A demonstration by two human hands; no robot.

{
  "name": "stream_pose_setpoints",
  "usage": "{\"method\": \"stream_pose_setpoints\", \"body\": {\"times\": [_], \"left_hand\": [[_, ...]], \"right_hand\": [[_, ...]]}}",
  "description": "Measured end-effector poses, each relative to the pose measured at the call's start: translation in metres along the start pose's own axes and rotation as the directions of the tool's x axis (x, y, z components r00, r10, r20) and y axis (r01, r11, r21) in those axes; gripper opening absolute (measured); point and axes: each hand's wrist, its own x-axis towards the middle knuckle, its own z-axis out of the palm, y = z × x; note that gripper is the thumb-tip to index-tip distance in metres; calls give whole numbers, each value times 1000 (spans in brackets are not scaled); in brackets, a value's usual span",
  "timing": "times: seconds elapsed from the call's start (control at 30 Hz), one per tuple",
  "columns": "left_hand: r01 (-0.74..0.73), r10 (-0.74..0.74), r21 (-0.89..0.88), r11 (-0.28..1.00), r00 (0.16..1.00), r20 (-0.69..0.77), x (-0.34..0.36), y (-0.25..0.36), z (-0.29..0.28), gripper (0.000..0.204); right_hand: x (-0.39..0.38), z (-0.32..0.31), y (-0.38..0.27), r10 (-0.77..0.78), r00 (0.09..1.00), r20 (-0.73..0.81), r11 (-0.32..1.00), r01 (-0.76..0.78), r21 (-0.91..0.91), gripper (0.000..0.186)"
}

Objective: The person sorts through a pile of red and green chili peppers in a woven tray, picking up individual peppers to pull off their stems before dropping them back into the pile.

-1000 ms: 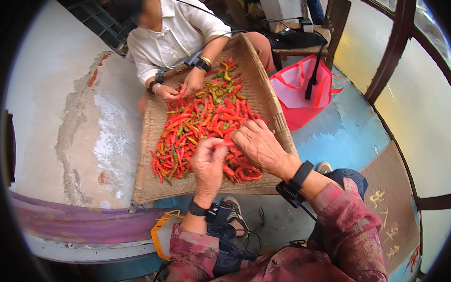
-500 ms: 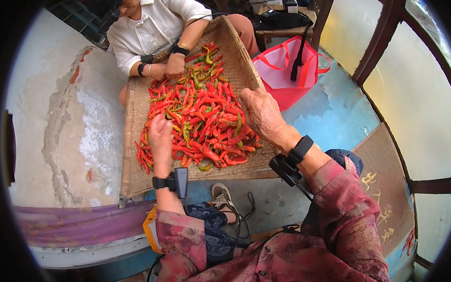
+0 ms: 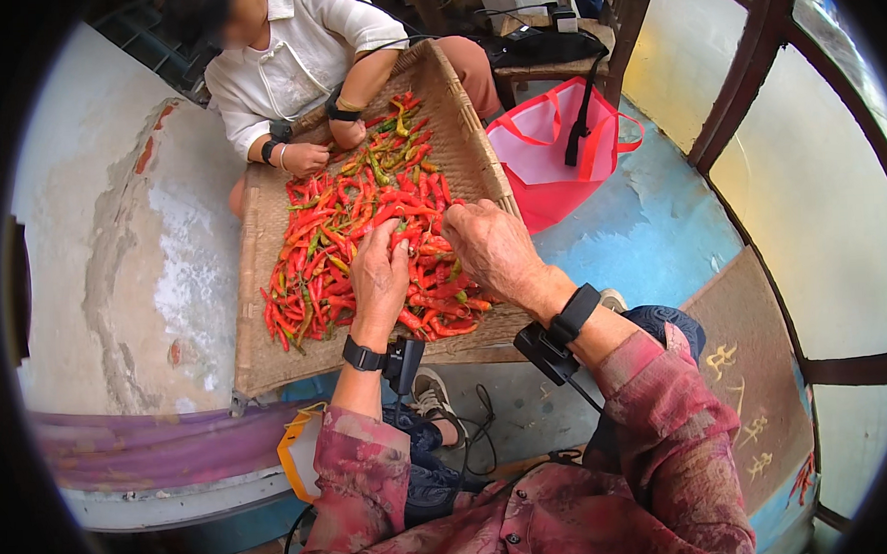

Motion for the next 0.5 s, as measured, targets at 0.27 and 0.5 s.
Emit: {"method": "stream_pose_setpoints", "body": {"times": [0.27, 0.5], "left_hand": [[-83, 18, -450, 889, 989, -147, -17, 37, -22, 23], [-195, 129, -427, 883, 976, -178, -23, 37, -25, 19]], "right_hand": [[-6, 26, -16, -147, 988, 38, 952, 131, 275, 23], [-8, 33, -16, -94, 993, 71, 967, 74, 242, 18]]}}
